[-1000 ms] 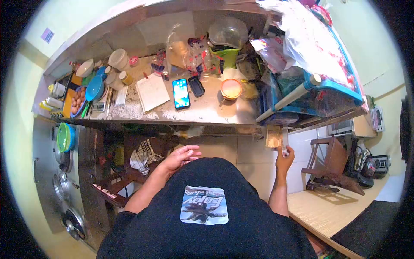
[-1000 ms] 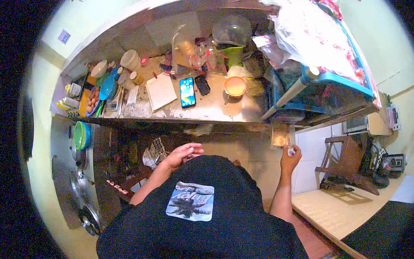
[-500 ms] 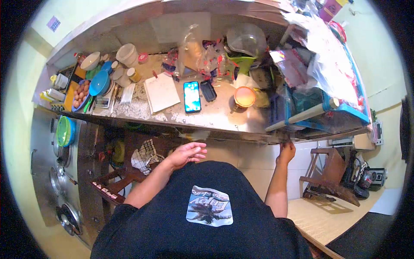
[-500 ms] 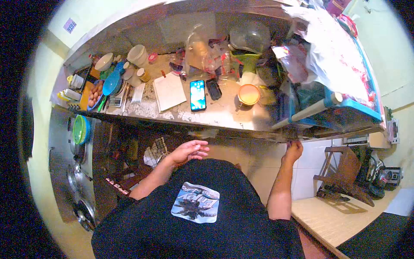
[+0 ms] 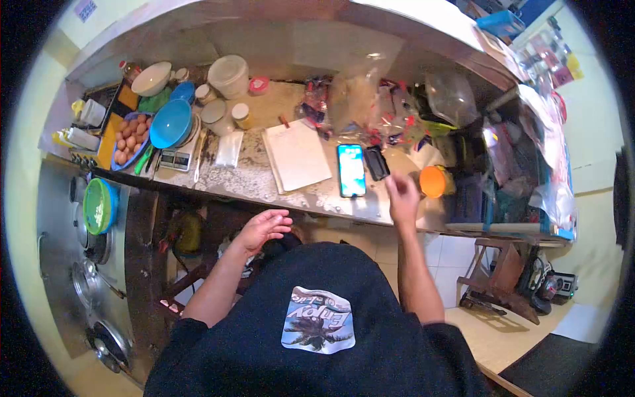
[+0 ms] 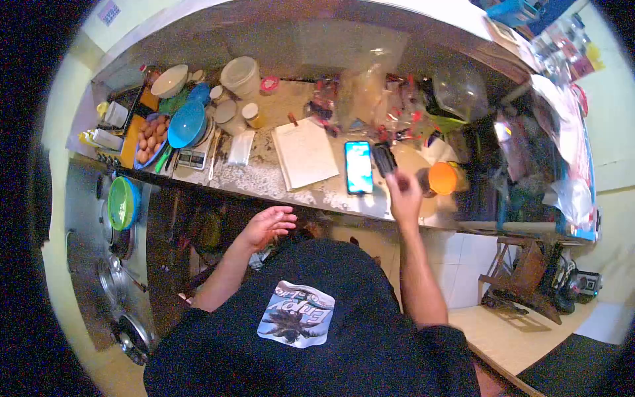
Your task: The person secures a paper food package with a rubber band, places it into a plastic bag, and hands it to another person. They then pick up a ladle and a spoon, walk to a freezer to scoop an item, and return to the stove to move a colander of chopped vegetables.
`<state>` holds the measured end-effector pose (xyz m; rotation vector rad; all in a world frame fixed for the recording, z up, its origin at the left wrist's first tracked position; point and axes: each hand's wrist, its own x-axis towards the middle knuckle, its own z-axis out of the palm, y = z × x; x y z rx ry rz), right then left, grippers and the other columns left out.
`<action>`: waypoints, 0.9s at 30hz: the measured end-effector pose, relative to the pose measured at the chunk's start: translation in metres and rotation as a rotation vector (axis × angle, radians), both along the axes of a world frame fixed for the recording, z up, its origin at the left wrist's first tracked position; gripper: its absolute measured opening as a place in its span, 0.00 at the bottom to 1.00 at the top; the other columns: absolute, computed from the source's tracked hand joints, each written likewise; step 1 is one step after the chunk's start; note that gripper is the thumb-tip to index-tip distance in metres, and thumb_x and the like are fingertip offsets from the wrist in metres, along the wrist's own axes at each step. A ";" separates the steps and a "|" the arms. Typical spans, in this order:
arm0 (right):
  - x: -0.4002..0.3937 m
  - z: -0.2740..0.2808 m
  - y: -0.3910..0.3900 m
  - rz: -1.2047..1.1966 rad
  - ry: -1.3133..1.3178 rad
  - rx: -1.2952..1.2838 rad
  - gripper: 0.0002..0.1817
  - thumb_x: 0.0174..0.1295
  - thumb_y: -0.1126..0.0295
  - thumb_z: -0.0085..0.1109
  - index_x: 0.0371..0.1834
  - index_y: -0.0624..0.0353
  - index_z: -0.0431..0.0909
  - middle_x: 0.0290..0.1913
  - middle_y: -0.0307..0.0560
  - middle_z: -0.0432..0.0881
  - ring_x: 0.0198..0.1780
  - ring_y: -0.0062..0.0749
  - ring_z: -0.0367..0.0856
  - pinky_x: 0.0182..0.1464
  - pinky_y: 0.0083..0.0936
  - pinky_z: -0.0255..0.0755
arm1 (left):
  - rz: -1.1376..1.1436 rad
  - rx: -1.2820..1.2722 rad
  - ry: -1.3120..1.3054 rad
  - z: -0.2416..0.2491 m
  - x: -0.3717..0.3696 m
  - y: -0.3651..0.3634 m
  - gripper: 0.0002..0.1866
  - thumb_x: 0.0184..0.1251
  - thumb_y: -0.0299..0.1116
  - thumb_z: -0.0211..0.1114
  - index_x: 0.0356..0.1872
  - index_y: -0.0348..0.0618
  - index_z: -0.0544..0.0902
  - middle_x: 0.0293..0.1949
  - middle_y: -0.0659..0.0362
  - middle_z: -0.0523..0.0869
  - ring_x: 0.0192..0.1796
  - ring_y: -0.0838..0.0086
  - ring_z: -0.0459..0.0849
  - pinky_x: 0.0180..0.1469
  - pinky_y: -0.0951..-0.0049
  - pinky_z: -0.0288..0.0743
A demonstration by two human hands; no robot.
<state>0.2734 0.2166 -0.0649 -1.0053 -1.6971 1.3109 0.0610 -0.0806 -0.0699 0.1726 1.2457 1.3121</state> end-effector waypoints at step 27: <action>-0.185 0.005 0.133 -0.013 -0.561 -0.042 0.12 0.54 0.61 0.64 0.36 0.56 0.84 0.31 0.46 0.85 0.34 0.28 0.80 0.37 0.30 0.71 | 0.426 -0.106 -0.076 -0.051 -0.076 -0.121 0.18 0.72 0.38 0.50 0.57 0.39 0.71 0.46 0.52 0.82 0.43 0.68 0.83 0.44 0.71 0.77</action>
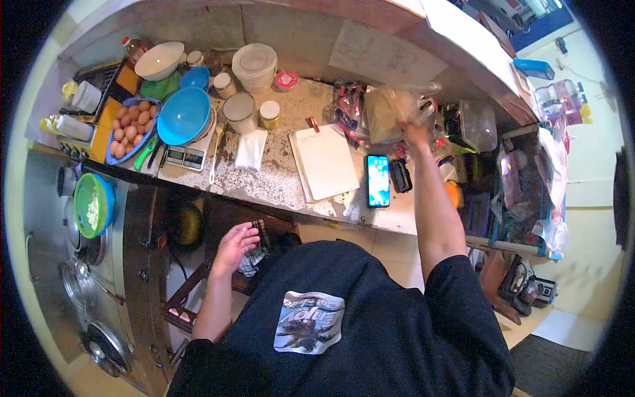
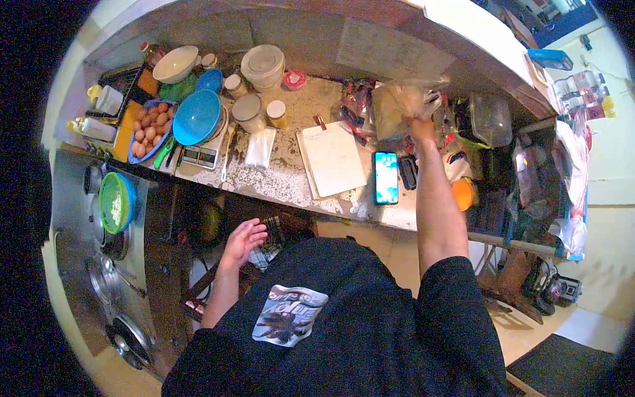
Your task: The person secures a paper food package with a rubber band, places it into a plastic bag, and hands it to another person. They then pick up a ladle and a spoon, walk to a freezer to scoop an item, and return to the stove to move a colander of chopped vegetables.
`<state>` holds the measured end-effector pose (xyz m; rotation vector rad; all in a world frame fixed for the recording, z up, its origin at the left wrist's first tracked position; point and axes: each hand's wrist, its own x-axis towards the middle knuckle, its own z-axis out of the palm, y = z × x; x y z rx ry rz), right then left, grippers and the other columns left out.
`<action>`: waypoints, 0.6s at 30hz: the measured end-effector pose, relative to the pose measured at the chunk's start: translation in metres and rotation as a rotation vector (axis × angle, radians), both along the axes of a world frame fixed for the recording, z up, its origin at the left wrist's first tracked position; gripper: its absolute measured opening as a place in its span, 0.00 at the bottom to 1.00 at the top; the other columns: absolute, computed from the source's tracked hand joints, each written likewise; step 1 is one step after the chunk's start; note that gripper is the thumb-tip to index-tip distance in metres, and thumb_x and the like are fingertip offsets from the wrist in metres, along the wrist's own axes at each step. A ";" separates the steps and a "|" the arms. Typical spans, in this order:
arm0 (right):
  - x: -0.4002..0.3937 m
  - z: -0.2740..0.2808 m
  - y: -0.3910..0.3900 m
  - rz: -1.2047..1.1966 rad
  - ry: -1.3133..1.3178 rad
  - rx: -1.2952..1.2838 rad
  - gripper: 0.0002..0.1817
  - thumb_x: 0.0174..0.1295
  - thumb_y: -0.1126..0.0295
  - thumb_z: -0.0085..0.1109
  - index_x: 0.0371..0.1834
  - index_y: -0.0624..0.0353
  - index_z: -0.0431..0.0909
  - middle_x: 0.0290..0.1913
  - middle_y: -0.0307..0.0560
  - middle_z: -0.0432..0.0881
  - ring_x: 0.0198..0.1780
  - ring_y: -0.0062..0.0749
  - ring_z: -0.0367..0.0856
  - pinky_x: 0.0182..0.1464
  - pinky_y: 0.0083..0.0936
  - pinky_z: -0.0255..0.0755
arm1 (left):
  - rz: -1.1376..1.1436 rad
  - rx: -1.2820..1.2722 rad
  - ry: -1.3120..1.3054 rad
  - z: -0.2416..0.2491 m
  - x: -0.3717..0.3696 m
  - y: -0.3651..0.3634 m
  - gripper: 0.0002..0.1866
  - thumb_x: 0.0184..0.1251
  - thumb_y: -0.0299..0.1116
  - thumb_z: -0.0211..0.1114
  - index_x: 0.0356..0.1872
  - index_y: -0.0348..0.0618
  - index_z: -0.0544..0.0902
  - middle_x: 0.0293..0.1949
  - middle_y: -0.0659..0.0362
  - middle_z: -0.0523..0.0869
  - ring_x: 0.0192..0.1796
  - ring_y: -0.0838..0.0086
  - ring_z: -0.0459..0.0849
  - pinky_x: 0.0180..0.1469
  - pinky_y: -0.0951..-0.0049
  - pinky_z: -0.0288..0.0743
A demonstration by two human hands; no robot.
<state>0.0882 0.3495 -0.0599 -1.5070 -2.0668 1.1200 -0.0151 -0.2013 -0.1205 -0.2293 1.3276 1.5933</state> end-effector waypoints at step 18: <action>-0.038 -0.008 0.006 0.407 -0.295 0.505 0.19 0.57 0.58 0.64 0.42 0.64 0.81 0.32 0.47 0.83 0.35 0.28 0.79 0.41 0.27 0.72 | -0.331 -1.132 0.695 0.000 0.027 -0.176 0.23 0.57 0.42 0.67 0.51 0.40 0.78 0.48 0.49 0.81 0.53 0.63 0.77 0.56 0.60 0.68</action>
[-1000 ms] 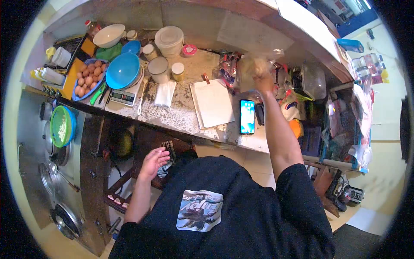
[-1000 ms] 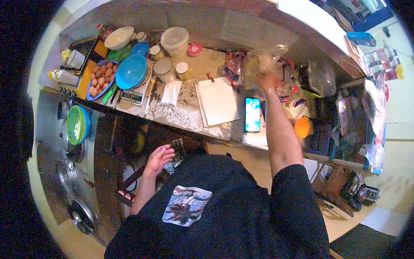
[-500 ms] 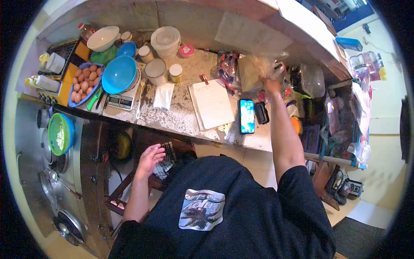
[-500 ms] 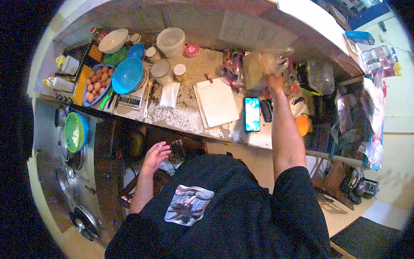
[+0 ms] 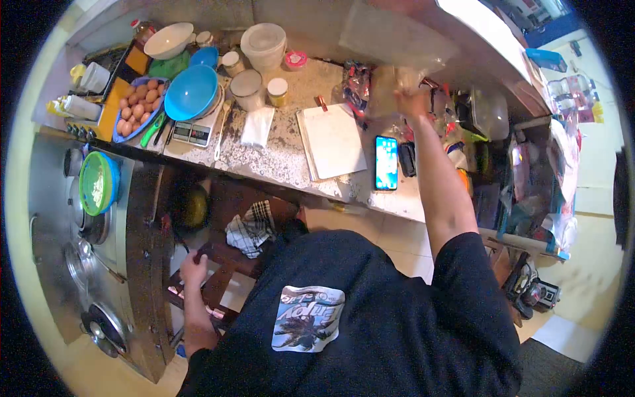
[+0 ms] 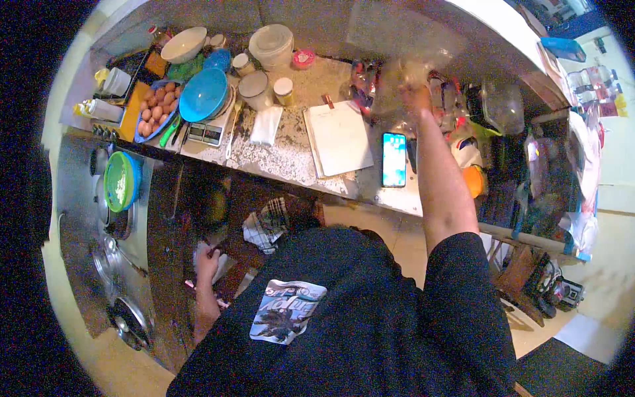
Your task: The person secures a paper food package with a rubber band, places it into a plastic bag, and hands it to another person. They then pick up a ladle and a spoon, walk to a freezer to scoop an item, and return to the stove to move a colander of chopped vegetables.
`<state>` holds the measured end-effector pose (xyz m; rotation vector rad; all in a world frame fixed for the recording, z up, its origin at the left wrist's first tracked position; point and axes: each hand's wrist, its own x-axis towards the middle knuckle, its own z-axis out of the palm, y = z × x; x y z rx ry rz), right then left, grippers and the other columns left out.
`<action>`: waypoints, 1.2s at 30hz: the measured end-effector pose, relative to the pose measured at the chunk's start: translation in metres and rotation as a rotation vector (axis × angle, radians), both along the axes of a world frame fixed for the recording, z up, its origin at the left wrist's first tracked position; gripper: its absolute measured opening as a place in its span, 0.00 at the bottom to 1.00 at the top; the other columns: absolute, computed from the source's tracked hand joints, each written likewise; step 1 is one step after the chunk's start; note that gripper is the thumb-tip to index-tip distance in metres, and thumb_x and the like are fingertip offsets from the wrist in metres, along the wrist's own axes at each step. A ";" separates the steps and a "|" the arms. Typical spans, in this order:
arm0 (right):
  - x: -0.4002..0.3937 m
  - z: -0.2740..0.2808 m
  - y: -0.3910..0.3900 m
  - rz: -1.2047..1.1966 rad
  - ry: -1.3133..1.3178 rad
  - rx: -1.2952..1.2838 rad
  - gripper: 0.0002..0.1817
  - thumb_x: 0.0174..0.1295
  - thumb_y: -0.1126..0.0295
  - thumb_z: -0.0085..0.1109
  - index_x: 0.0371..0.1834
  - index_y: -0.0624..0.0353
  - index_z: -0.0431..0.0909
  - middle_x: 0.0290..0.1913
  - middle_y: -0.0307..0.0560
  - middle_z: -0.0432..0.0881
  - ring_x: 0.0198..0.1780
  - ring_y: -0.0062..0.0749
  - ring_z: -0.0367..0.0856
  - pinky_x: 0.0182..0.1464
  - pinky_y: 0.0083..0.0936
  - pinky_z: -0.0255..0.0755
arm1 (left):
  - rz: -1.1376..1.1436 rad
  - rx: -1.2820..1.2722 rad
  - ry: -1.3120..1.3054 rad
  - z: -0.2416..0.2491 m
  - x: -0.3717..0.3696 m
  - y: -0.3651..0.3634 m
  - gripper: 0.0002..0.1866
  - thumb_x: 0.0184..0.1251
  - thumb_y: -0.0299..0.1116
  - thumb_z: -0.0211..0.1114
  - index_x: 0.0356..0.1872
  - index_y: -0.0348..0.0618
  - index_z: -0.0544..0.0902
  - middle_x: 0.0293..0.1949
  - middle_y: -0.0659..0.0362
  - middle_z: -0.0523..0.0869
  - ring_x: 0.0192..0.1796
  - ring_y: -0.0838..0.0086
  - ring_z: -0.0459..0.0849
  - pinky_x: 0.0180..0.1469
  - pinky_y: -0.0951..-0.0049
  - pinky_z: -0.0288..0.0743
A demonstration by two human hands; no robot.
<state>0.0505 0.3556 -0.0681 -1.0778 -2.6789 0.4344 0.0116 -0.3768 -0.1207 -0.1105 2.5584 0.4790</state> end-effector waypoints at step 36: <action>0.161 -0.045 -0.256 0.308 0.103 -0.233 0.39 0.49 0.55 0.70 0.63 0.55 0.65 0.58 0.61 0.69 0.61 0.53 0.66 0.62 0.40 0.63 | 0.761 0.820 0.180 0.004 0.219 -0.059 0.35 0.60 0.24 0.64 0.65 0.45 0.52 0.52 0.59 0.71 0.54 0.73 0.73 0.57 0.71 0.69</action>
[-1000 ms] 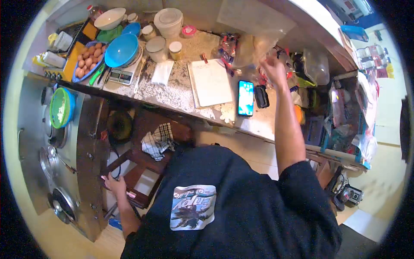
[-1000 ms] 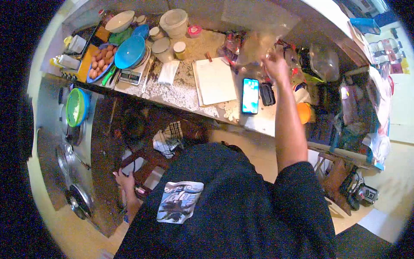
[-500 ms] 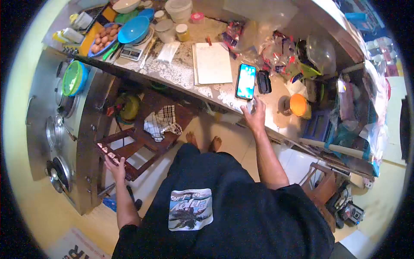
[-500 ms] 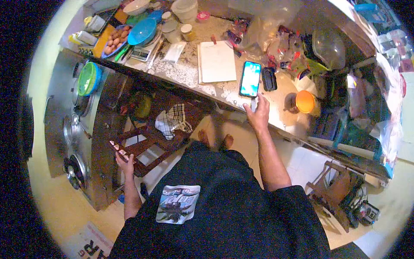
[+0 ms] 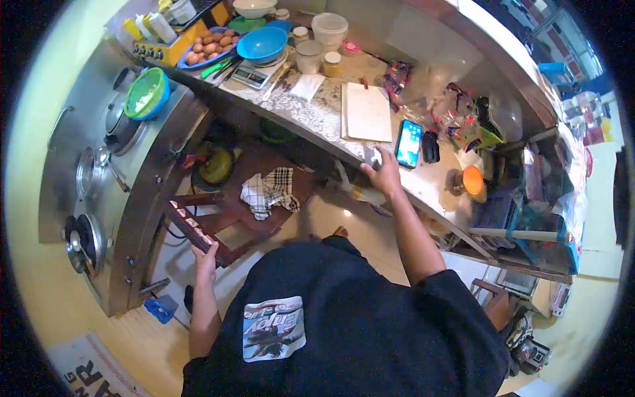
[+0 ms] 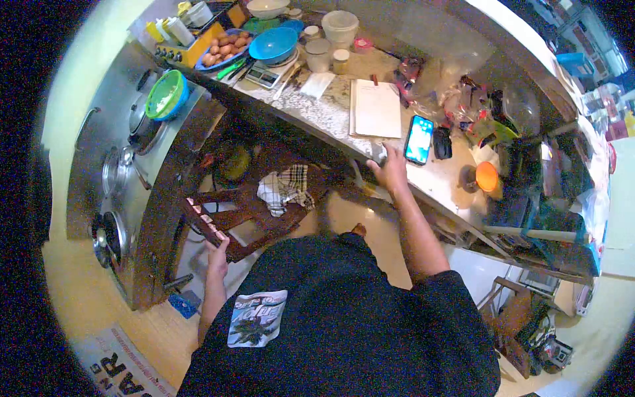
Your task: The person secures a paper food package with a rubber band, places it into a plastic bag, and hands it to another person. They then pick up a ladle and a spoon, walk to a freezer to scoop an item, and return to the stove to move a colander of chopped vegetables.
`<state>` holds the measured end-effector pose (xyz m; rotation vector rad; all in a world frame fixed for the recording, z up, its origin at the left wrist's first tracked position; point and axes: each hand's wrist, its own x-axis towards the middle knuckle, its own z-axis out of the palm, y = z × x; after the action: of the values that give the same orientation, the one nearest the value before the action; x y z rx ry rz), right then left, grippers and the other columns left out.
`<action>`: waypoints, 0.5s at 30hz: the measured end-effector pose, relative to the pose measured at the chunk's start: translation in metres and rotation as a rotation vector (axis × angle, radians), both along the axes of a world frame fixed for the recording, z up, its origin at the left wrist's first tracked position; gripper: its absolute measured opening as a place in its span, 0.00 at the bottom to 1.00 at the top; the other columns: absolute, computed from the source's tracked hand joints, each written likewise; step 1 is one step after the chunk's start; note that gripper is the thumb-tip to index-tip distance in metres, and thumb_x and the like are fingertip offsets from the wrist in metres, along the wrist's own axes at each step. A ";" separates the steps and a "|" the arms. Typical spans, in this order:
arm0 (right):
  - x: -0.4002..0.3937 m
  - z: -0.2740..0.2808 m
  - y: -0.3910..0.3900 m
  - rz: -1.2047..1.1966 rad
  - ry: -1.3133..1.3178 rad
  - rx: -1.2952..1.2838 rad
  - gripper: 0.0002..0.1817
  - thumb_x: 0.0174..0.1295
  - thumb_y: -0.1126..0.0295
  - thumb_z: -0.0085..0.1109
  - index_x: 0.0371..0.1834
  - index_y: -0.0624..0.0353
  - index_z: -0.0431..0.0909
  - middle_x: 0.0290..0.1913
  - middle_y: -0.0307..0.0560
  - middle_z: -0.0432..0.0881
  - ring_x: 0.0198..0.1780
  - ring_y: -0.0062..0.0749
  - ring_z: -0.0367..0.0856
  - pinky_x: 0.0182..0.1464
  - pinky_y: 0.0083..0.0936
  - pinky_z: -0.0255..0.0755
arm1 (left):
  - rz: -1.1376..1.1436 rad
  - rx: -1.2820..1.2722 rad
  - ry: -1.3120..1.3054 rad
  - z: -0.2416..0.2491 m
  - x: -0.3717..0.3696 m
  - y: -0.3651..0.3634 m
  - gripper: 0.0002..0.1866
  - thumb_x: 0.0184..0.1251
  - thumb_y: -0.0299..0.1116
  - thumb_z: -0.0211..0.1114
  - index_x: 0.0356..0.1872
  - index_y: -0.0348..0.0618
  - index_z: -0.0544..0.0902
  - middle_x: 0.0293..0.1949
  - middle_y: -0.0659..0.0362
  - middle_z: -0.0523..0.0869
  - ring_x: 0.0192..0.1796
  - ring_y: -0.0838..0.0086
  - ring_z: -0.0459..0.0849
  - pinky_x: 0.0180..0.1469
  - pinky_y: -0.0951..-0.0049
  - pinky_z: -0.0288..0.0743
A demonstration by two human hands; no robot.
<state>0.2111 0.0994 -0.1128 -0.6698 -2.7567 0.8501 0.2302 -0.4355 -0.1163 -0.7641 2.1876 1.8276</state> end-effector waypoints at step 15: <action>-0.092 0.003 0.013 -0.066 0.033 0.078 0.34 0.50 0.55 0.68 0.59 0.56 0.69 0.58 0.59 0.70 0.58 0.52 0.69 0.60 0.41 0.65 | -0.045 0.238 -0.127 -0.011 -0.004 -0.019 0.36 0.59 0.20 0.62 0.62 0.55 0.51 0.48 0.64 0.68 0.49 0.76 0.73 0.48 0.69 0.75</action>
<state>0.1195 0.1129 -0.1097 -0.7217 -2.7067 0.7299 0.2267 -0.4541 -0.1268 -0.7512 1.8529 1.9159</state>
